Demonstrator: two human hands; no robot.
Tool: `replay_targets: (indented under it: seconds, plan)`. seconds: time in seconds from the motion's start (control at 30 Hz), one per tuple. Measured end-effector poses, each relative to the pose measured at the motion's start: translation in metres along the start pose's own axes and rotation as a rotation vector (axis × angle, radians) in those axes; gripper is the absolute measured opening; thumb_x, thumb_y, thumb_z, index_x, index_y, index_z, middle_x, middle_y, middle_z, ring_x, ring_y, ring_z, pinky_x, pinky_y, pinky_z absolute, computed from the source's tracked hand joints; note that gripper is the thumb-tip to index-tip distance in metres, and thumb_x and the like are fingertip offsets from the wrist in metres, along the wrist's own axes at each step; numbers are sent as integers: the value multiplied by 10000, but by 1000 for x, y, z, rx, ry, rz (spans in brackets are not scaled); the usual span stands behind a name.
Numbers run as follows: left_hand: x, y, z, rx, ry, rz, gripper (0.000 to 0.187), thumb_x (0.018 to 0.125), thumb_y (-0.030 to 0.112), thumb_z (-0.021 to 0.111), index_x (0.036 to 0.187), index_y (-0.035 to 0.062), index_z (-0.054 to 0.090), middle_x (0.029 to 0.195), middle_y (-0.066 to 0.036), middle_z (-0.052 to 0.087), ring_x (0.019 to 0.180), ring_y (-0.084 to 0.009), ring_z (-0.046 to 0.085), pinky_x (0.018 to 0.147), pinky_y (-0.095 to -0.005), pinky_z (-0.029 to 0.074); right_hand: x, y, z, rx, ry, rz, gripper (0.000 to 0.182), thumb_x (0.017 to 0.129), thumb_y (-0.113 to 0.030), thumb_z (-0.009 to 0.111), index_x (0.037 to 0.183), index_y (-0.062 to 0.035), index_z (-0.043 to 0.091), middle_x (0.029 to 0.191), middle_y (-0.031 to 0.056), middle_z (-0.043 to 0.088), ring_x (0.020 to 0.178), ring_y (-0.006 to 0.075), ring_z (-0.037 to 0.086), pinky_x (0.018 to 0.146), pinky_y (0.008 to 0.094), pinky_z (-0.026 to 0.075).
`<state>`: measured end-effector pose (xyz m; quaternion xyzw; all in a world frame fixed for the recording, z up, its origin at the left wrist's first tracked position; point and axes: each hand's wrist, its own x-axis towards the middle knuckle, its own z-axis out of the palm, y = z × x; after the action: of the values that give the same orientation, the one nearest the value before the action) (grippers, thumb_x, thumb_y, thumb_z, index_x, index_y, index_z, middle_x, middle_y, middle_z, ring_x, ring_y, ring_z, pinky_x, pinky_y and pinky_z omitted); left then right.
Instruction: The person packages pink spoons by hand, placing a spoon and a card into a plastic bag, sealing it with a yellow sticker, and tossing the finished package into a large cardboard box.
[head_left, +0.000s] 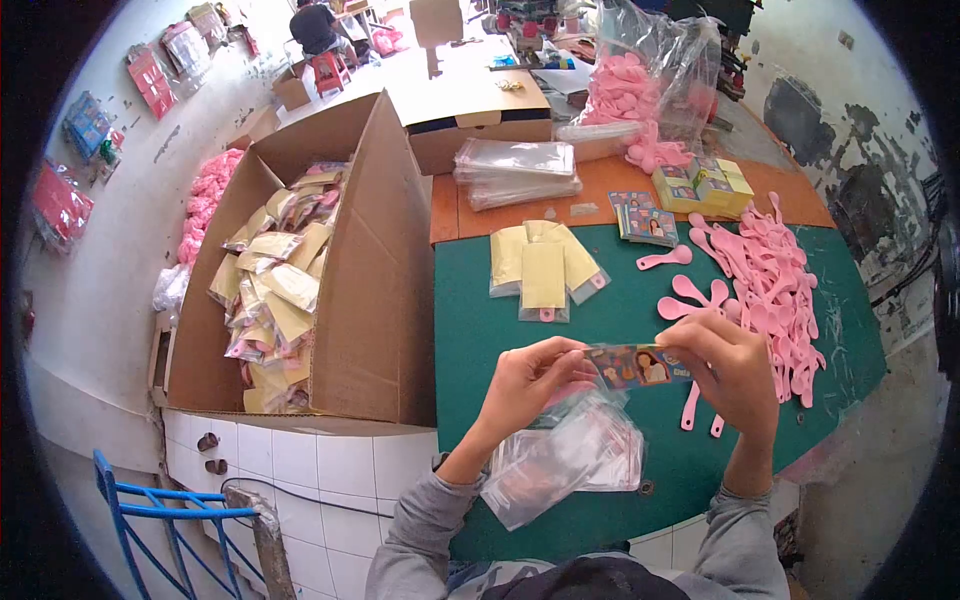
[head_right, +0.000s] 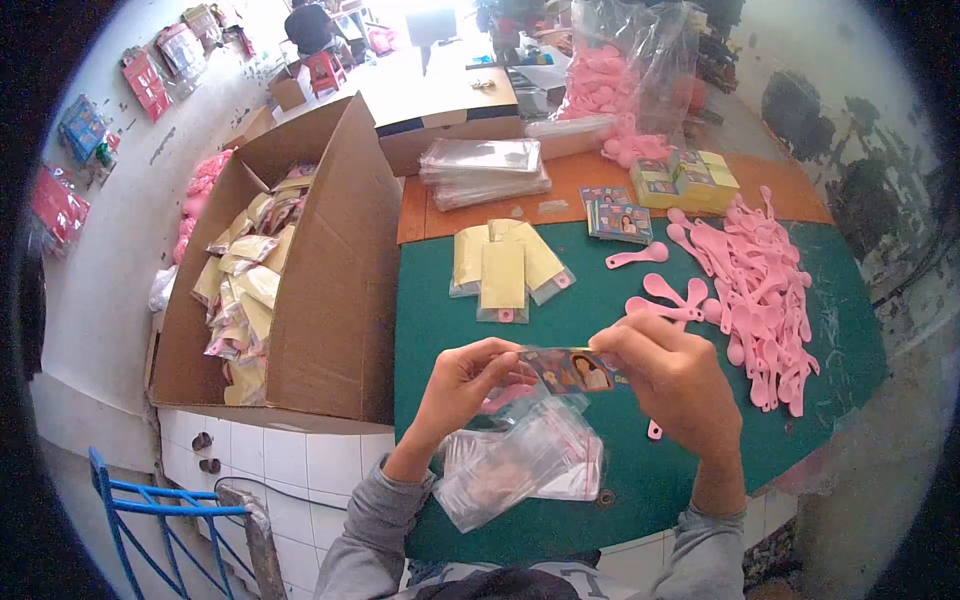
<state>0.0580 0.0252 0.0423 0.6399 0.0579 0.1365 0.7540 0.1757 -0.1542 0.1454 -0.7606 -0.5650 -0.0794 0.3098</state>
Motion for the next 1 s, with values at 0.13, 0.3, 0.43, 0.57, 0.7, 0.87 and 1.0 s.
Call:
replay_targets:
  seconds: [0.13, 0.3, 0.43, 0.57, 0.7, 0.87, 1.0]
  plan:
    - [-3, 3, 2, 194, -48, -7, 192, 884, 102, 569, 1026, -12, 630, 814, -59, 663, 767, -81, 625, 666, -233, 528, 1, 4, 9, 66, -128, -9, 118, 750, -20, 625, 858, -49, 588, 786, 87, 581, 676, 262, 611, 575, 349, 488]
    - [-2, 12, 9, 292, -57, 82, 290, 870, 120, 590, 1147, 34, 579, 753, -90, 677, 700, -99, 648, 606, -245, 512, 7, 8, 30, 234, -342, 17, 161, 720, -44, 646, 851, -31, 552, 776, 115, 558, 716, 298, 592, 631, 358, 486]
    - [-6, 17, 14, 727, 43, 60, 435, 860, 200, 605, 1248, 46, 483, 724, -125, 671, 636, -180, 667, 588, -269, 514, 11, 22, 53, 400, -302, 142, 190, 706, -83, 683, 835, -7, 567, 783, 140, 588, 680, 235, 600, 612, 315, 469]
    - [-14, 9, 13, 925, 95, 37, 517, 831, 266, 643, 1275, 65, 472, 676, -115, 664, 600, -126, 650, 555, -269, 499, 6, 28, 56, 498, -516, 193, 116, 699, -55, 699, 732, 28, 625, 648, 86, 612, 566, 167, 590, 562, 288, 462]
    - [-27, 1, -36, 562, -187, 101, 469, 858, 208, 628, 1262, 37, 460, 704, -87, 662, 673, -114, 642, 584, -247, 499, -13, 44, 56, 617, -379, 425, 196, 690, -108, 754, 671, -24, 578, 621, -31, 549, 584, 21, 446, 486, 199, 342]
    - [-43, -15, -39, 125, -8, -106, 476, 822, 42, 646, 1257, 35, 453, 881, -90, 663, 804, -94, 607, 711, -250, 524, -42, 50, 68, 999, -316, 743, 222, 612, -19, 771, 741, -17, 591, 720, 9, 621, 620, 40, 521, 526, 190, 397]
    - [-44, -15, -34, 127, 14, -160, 496, 828, 28, 631, 1277, 22, 421, 884, -94, 655, 784, -113, 618, 704, -254, 519, -49, 51, 68, 923, -356, 701, 121, 723, -59, 716, 767, 5, 622, 726, -1, 616, 659, 34, 522, 527, 189, 394]
